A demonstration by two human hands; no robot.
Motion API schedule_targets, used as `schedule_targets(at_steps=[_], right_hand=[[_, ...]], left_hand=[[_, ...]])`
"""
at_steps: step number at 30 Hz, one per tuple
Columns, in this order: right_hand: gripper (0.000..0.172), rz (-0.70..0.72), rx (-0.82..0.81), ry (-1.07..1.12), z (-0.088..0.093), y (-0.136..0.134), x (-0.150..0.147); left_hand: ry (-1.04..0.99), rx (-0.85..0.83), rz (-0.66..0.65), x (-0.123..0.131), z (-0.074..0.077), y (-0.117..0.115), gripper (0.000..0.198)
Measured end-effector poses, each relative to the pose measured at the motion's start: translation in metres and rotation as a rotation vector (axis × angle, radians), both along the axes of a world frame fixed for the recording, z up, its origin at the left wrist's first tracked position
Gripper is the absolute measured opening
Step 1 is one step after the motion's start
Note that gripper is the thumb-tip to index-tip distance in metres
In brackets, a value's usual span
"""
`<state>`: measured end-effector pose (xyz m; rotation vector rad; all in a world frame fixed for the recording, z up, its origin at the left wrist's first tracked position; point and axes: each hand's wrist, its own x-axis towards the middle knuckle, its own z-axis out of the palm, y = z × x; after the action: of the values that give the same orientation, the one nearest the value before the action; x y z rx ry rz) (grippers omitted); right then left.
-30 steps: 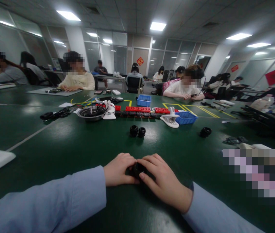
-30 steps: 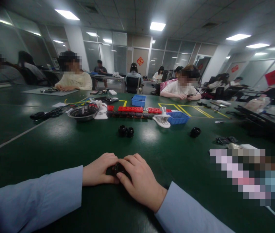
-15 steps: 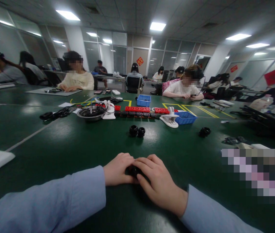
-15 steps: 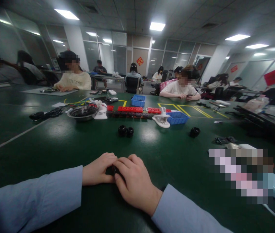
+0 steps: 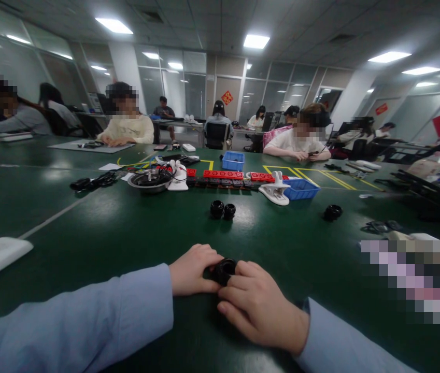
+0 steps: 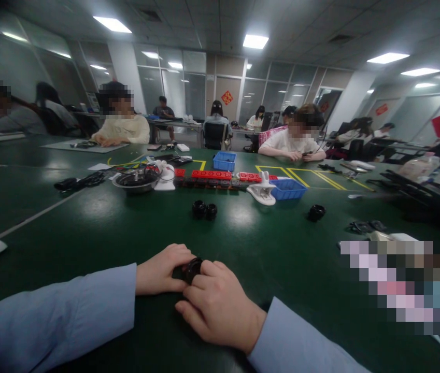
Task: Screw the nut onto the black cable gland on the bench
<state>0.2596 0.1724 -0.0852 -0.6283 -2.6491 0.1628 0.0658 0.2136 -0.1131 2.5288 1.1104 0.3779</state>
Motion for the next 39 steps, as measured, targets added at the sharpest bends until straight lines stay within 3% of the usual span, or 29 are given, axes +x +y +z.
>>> schedule_targets(at_steps=[3, 7, 9, 25, 39], right_hand=[[0.046, -0.172, -0.025, 0.022, -0.004, 0.013, 0.007], [0.032, -0.542, -0.084, -0.019, -0.013, 0.040, 0.018], [0.035, -0.610, -0.079, -0.038, -0.017, 0.048, 0.020], [0.029, -0.262, -0.193, 0.180, -0.008, 0.016, 0.005], [0.028, -0.259, -0.233, 0.133, -0.002, 0.013, 0.003]], left_hand=[[-0.025, -0.027, -0.010, 0.000, 0.002, 0.000, 0.036], [-0.004, -0.045, -0.004, 0.000, 0.005, -0.001, 0.040], [0.000, -0.042, 0.000, 0.000, 0.006, -0.001, 0.040], [-0.011, -0.027, 0.008, 0.000, 0.003, -0.001, 0.038], [0.002, -0.025, 0.020, 0.000, 0.002, -0.001, 0.038]])
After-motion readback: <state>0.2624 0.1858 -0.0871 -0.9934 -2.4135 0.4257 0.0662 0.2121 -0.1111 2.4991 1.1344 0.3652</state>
